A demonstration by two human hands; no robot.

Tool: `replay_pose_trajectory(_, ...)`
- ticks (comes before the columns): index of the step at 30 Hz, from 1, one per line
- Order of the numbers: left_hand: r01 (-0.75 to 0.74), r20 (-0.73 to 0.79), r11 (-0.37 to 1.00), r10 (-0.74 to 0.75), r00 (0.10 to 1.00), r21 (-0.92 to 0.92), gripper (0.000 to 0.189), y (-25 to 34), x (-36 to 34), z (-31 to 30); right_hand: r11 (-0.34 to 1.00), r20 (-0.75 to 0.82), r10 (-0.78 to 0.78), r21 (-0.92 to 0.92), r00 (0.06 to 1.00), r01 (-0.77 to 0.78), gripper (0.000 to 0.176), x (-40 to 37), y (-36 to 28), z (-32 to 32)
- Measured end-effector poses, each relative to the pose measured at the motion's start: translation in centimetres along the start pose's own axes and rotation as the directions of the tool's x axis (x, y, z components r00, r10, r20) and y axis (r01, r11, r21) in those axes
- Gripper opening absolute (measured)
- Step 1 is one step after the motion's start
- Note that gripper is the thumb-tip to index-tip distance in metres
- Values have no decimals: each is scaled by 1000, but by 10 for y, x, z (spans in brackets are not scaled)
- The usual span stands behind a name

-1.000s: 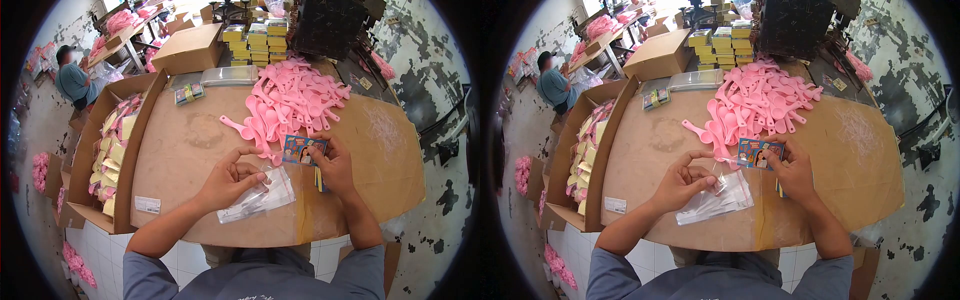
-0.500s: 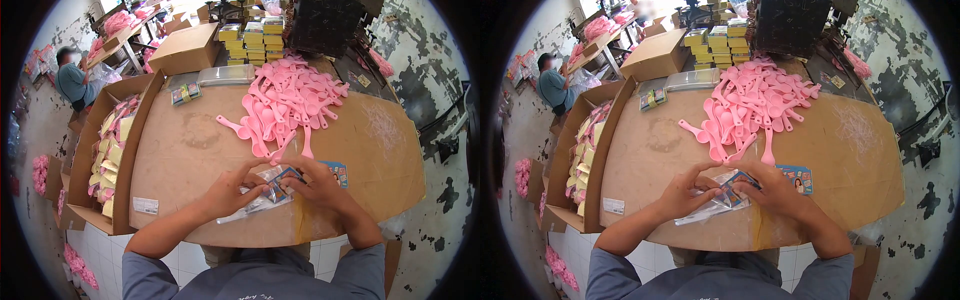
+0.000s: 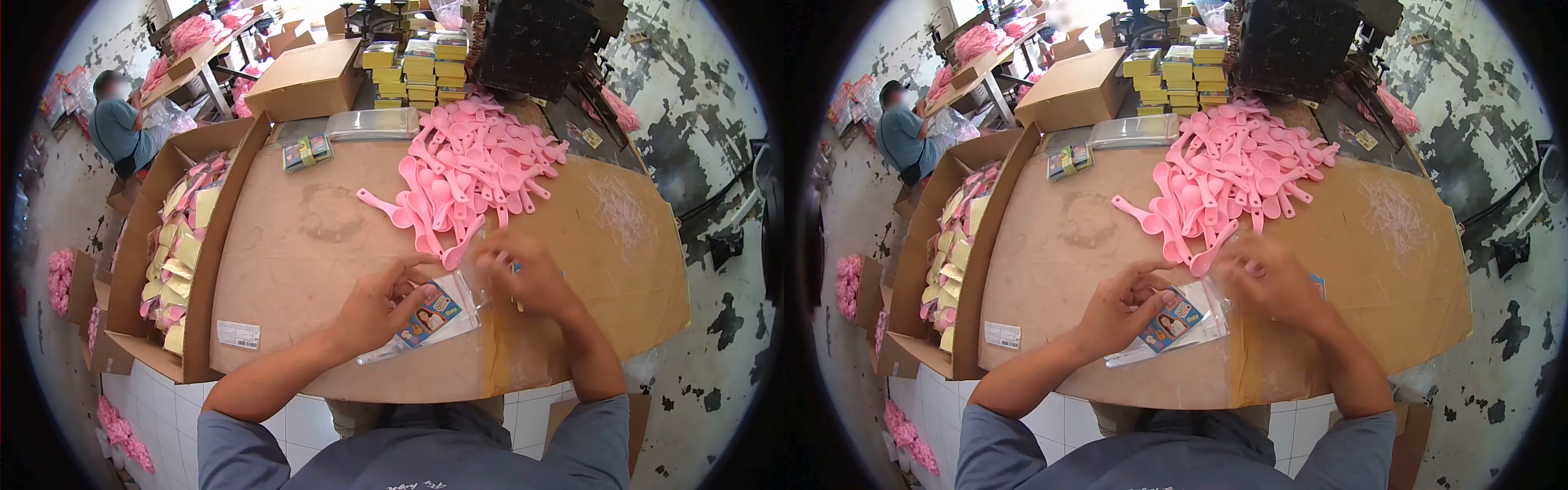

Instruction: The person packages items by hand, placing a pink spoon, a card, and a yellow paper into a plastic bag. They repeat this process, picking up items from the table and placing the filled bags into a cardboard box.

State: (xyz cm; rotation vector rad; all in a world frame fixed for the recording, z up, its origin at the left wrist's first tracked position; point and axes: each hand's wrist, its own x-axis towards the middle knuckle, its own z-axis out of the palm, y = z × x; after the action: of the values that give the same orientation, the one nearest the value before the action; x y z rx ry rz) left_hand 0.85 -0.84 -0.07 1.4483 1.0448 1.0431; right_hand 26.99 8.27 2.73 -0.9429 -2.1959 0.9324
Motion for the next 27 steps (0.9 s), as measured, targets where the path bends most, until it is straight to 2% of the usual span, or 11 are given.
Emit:
replay_pose_trajectory(3,6,-12,985,-8,1000,-173,45,1,3,2,924,-244,133,-320,961,-209,22,19,24,-16)
replay_pose_trajectory(4,10,-14,971,-13,1000,-238,44,1,4,3,919,-223,156,-324,962,-224,22,24,26,-18)
replay_pose_trajectory(6,50,27,970,-45,999,-240,44,2,4,2,909,-176,205,-330,963,-254,22,29,30,-20)
replay_pose_trajectory(9,73,57,962,-60,997,-263,45,-2,4,-1,939,-210,176,-258,962,-228,21,31,44,-19)
replay_pose_trajectory(12,65,38,935,-56,998,-350,44,-5,6,-4,968,-181,245,-6,953,-250,22,26,35,-22)
replay_pose_trajectory(13,65,34,920,-56,998,-387,43,-5,5,-3,964,-154,236,159,960,-211,23,22,22,-20)
replay_pose_trajectory(15,103,44,922,-93,995,-373,40,-3,5,-1,874,-115,204,468,972,-128,26,16,-7,-13)
replay_pose_trajectory(18,147,66,923,-132,989,-356,34,-2,5,3,819,-149,140,573,979,-30,38,8,-15,5)
replay_pose_trajectory(21,185,86,922,-165,983,-340,31,0,4,3,784,-270,111,615,956,83,46,9,-22,13)
replay_pose_trajectory(27,207,118,935,-180,977,-288,32,-1,4,4,807,-275,110,586,955,75,50,3,-18,27)
